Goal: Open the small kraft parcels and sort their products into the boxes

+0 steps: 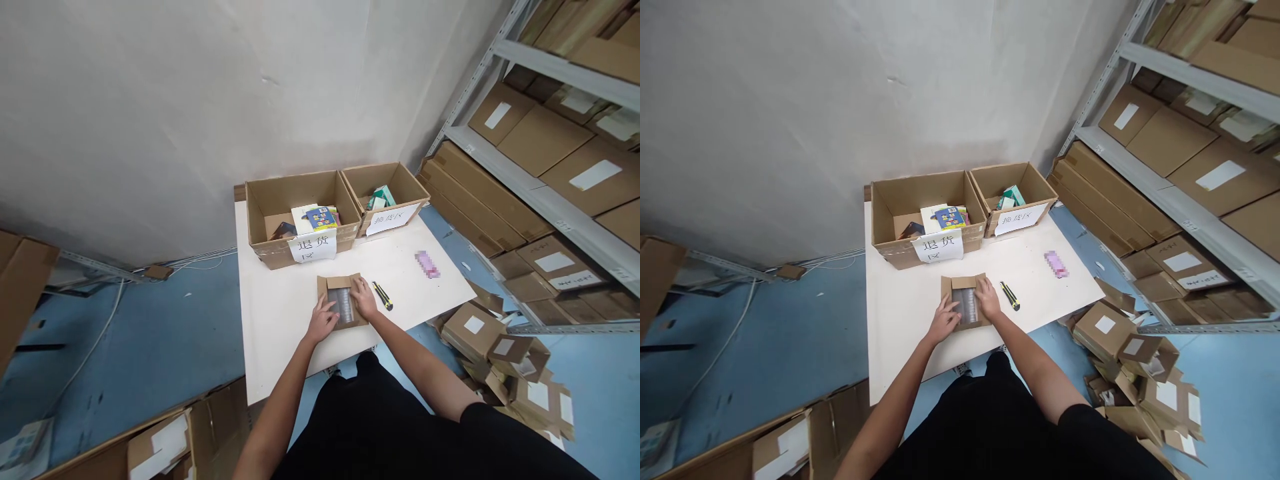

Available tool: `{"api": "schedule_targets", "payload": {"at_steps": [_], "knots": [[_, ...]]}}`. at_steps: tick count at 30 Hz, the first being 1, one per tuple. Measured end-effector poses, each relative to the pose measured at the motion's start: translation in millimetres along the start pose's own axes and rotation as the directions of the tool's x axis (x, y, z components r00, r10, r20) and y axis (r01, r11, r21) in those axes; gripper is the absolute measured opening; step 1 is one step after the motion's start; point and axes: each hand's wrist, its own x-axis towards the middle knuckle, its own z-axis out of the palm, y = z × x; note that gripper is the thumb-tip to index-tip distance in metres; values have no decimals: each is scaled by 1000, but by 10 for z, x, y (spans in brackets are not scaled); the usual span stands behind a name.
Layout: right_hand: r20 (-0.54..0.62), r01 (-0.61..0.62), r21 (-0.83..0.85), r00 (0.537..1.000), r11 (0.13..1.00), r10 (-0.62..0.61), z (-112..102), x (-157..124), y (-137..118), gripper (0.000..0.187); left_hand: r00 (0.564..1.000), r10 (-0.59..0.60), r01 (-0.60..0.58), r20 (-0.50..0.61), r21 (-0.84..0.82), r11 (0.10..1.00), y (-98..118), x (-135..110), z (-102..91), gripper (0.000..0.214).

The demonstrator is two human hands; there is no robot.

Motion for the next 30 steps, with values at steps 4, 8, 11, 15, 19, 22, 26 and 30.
{"api": "schedule_targets", "payload": {"at_steps": [4,8,11,15,19,22,26,30], "knots": [[143,66,-115,988,991,-49,-45,187,-98,54,998,-38,40,57,-26,999,-32,-65,25,34],[189,-28,-168,980,985,61,-47,440,-246,82,995,-27,19,94,84,996,-41,-192,88,61],[255,-77,-229,957,970,136,-9,603,-354,88,994,-84,68,73,204,977,30,-249,159,80],[280,-171,-290,926,942,255,63,687,-424,102,989,-143,127,39,270,954,140,-275,248,49],[215,-86,-218,967,972,134,92,586,-382,100,983,-184,182,-12,208,961,130,-327,307,34],[139,-18,-218,989,976,49,104,441,-354,88,980,-199,201,-30,158,967,93,-351,341,30],[120,-36,-358,989,933,84,192,215,-406,78,975,-220,222,-36,140,965,125,-308,388,31],[147,-97,-430,973,897,176,309,29,-484,87,970,-238,243,-49,142,960,203,-248,435,29]]}}
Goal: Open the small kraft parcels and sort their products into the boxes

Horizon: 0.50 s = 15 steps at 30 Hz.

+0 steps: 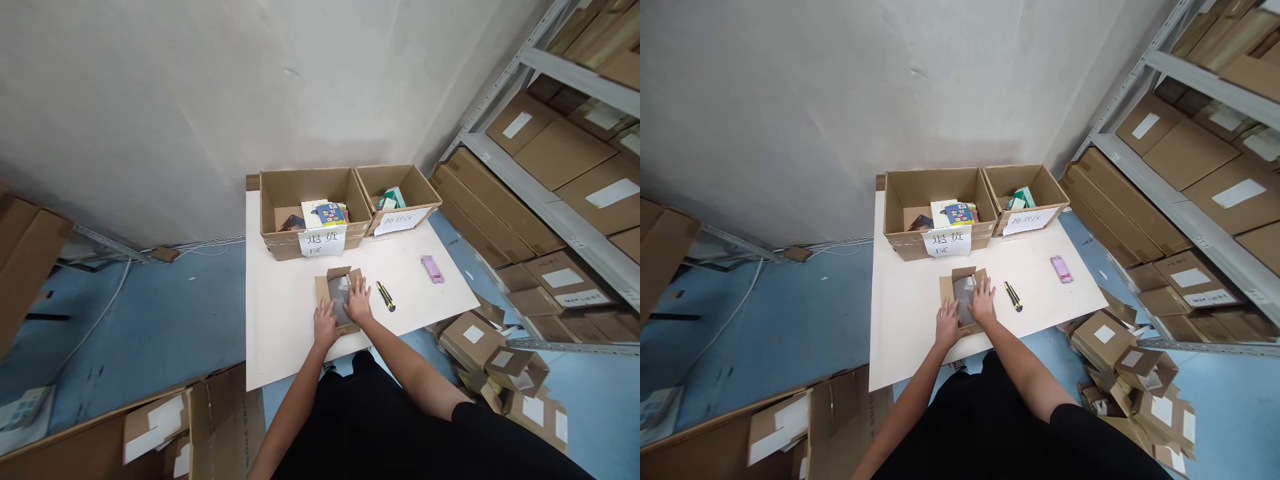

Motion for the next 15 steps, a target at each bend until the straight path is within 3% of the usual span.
{"api": "schedule_targets", "payload": {"at_steps": [4,10,15], "knots": [[22,11,9,1000,1000,-11,1,-59,-14,89,1000,19,-19,-4,-19,1000,13,-3,49,27],[-9,194,19,981,981,-194,-25,-59,-26,81,996,83,-83,-22,-10,996,14,-4,128,24],[47,287,54,956,957,-289,89,-73,-198,82,992,127,-126,-27,7,992,55,14,150,19]]}}
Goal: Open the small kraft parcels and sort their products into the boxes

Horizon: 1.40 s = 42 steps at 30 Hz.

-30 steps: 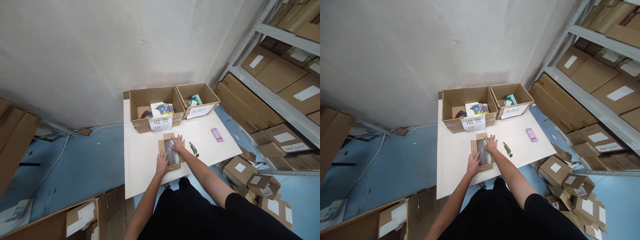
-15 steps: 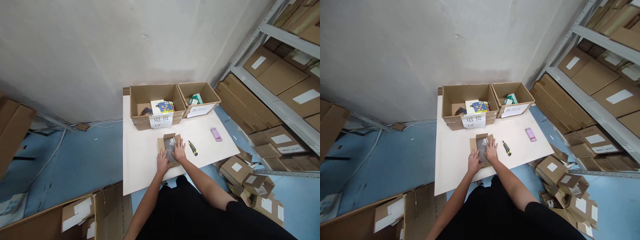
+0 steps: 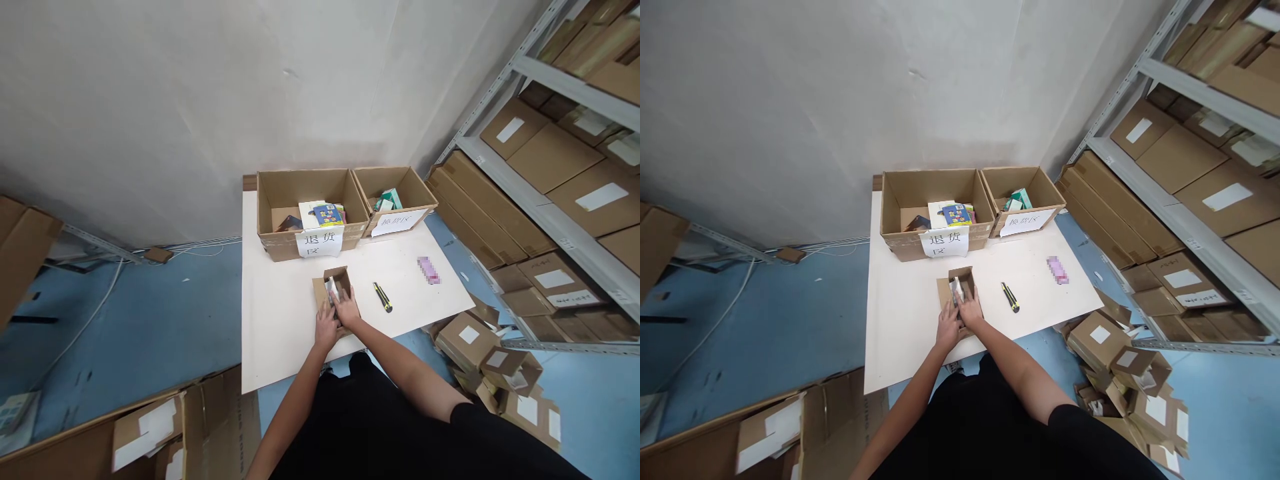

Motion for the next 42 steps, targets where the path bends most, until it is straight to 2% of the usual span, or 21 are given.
{"api": "schedule_targets", "payload": {"at_steps": [2,4,6,9,13,16,19,21,23,25,27,28,30,33,35,37,39,42], "knots": [[1,13,31,1000,999,-13,14,6,-44,86,1000,-4,4,-4,7,1000,5,0,0,21],[-44,4,70,999,998,-1,-22,2,-55,81,1000,-22,22,-7,19,1000,-2,-7,-6,20],[-127,-15,121,991,993,31,-100,-13,-38,73,999,-48,49,-14,27,998,-31,-27,-24,19],[-259,-40,254,960,966,108,-253,-51,12,72,994,-87,90,-59,40,995,-148,-98,-90,19],[-372,-50,520,885,852,279,-440,-101,106,66,986,-121,129,-116,70,989,-471,-280,-281,20],[-439,41,678,823,734,360,-509,-85,214,61,983,-140,151,-115,89,984,-807,-456,-497,17],[-476,155,770,785,619,396,-435,-8,372,58,981,-162,175,-105,133,975,-1163,-645,-738,20],[-449,168,814,789,555,419,-289,49,502,57,980,-176,188,-88,156,970,-1378,-767,-886,19],[-352,80,847,826,526,441,-93,78,637,58,983,-179,185,-51,186,965,-1551,-871,-1008,13],[-177,-122,827,870,549,461,109,65,754,63,983,-181,177,-2,228,957,-1667,-946,-1102,9],[3,-342,714,874,611,485,278,27,833,70,980,-194,178,32,271,946,-1712,-995,-1175,10],[62,-414,640,867,648,494,342,9,852,73,979,-203,185,32,286,940,-1703,-1011,-1206,15],[100,-456,506,874,732,475,430,-1,849,74,977,-215,209,-12,291,934,-1610,-1025,-1262,30],[101,-379,378,924,845,369,498,80,759,70,963,-227,255,-147,218,942,-1270,-971,-1313,44],[140,-353,340,936,872,324,532,180,662,74,949,-241,270,-205,124,955,-950,-857,-1297,45],[199,-366,319,928,874,316,567,285,560,81,953,-215,225,-212,26,974,-630,-684,-1217,44],[233,-387,288,915,876,328,598,369,484,81,962,-161,148,-222,-74,986,-377,-480,-1070,43],[201,-385,266,919,884,340,616,440,496,54,959,-155,109,-237,-196,974,-193,-171,-751,42]]}}
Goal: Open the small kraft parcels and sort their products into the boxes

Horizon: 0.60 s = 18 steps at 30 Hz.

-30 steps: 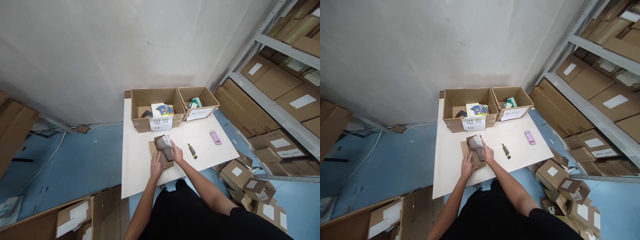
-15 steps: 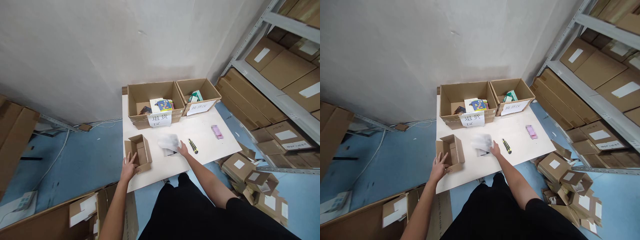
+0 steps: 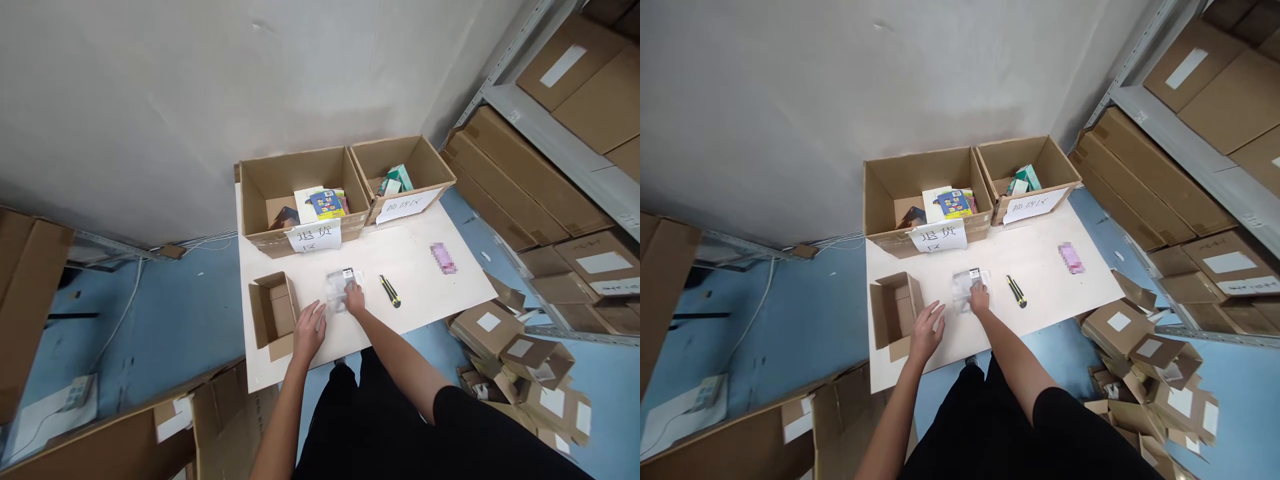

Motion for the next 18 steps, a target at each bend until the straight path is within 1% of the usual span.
{"api": "schedule_targets", "payload": {"at_steps": [2,3,4,5,6,7,8,10,11,12,14,16,17,18], "knots": [[-60,35,50,998,998,-32,-43,44,105,40,998,-62,62,1,-53,997,-18,140,291,40],[-105,56,96,993,994,-46,-75,61,193,38,994,-103,105,24,-74,992,-46,216,436,40],[-159,71,151,986,986,-47,-111,70,303,39,987,-146,151,69,-90,984,-80,297,580,40],[-217,67,212,976,975,-20,-149,68,432,40,973,-189,202,133,-95,975,-114,381,720,41],[-260,29,283,964,959,48,-189,53,578,42,951,-234,255,201,-86,963,-142,465,854,44],[-278,-39,354,950,935,145,-229,22,736,44,923,-279,306,264,-64,950,-164,547,981,47],[-270,-126,415,929,901,254,-271,-24,902,47,892,-326,352,314,-31,935,-177,624,1098,50],[-219,-299,491,867,818,448,-360,-154,1236,55,840,-409,421,356,47,906,-181,754,1301,55],[-204,-357,505,836,786,510,-410,-231,1391,59,825,-441,443,353,80,893,-177,806,1383,56],[-207,-390,508,810,768,548,-462,-309,1530,63,818,-466,461,337,99,882,-174,849,1451,53],[-258,-408,518,764,752,592,-569,-449,1728,69,819,-497,492,287,95,866,-180,915,1542,40],[-367,-361,528,719,769,590,-657,-534,1781,73,820,-519,522,241,60,851,-219,955,1568,25],[-428,-318,512,712,798,557,-684,-548,1744,76,817,-533,538,218,42,842,-254,961,1556,21],[-472,-266,475,727,839,498,-696,-542,1664,77,813,-549,554,193,29,832,-298,953,1530,21]]}}
